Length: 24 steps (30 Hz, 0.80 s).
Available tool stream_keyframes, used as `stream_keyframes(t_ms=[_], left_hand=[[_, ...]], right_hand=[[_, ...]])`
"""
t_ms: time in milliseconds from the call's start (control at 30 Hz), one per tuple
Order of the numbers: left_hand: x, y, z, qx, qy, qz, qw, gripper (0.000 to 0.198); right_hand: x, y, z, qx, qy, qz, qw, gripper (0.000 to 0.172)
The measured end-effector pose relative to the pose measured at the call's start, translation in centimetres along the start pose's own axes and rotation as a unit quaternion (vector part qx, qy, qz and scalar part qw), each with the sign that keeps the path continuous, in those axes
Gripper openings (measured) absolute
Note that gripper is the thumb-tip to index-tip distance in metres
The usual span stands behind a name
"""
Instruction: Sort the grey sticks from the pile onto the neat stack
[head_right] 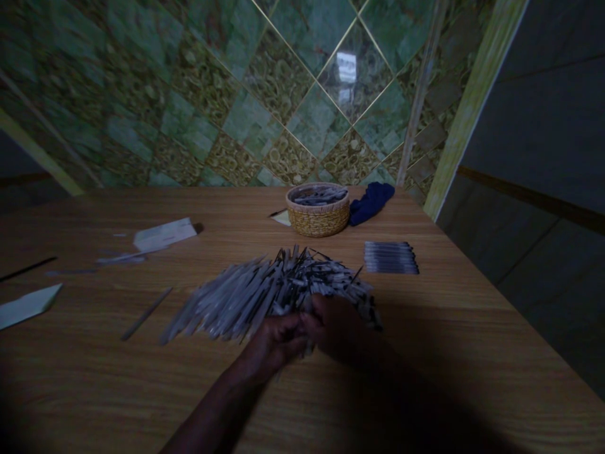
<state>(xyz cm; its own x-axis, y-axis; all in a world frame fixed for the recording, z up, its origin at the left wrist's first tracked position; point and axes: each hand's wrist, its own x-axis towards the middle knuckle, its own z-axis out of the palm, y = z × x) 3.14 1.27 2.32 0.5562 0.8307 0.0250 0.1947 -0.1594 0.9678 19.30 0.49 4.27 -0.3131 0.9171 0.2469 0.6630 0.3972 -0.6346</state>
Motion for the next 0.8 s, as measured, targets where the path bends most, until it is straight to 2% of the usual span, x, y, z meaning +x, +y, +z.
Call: stream_keyframes(t_ms=[100, 267, 500, 667, 800], left_hand=[[0.0, -0.5, -0.1, 0.006, -0.036, -0.012, 0.999, 0.011], [0.2, -1.3, -0.1, 0.038, -0.048, -0.014, 0.998, 0.011], [-0.2, -0.4, 0.2, 0.107, -0.067, 0.032, 0.992, 0.021], [-0.2, -0.5, 0.6, 0.09, -0.061, 0.048, 0.993, 0.018], [0.0, -0.4, 0.5, 0.031, -0.068, 0.012, 0.997, 0.013]], right_hand=[[-0.2, 0.2, 0.1, -0.021, -0.005, -0.011, 1.0, 0.015], [-0.3, 0.2, 0.3, -0.058, -0.008, -0.014, 0.998, 0.014], [-1.0, 0.3, 0.6, -0.064, -0.009, -0.039, 0.997, 0.014], [-1.2, 0.1, 0.5, -0.071, -0.022, -0.04, 0.996, 0.016], [-1.2, 0.0, 0.6, -0.077, -0.012, -0.042, 0.996, 0.016]])
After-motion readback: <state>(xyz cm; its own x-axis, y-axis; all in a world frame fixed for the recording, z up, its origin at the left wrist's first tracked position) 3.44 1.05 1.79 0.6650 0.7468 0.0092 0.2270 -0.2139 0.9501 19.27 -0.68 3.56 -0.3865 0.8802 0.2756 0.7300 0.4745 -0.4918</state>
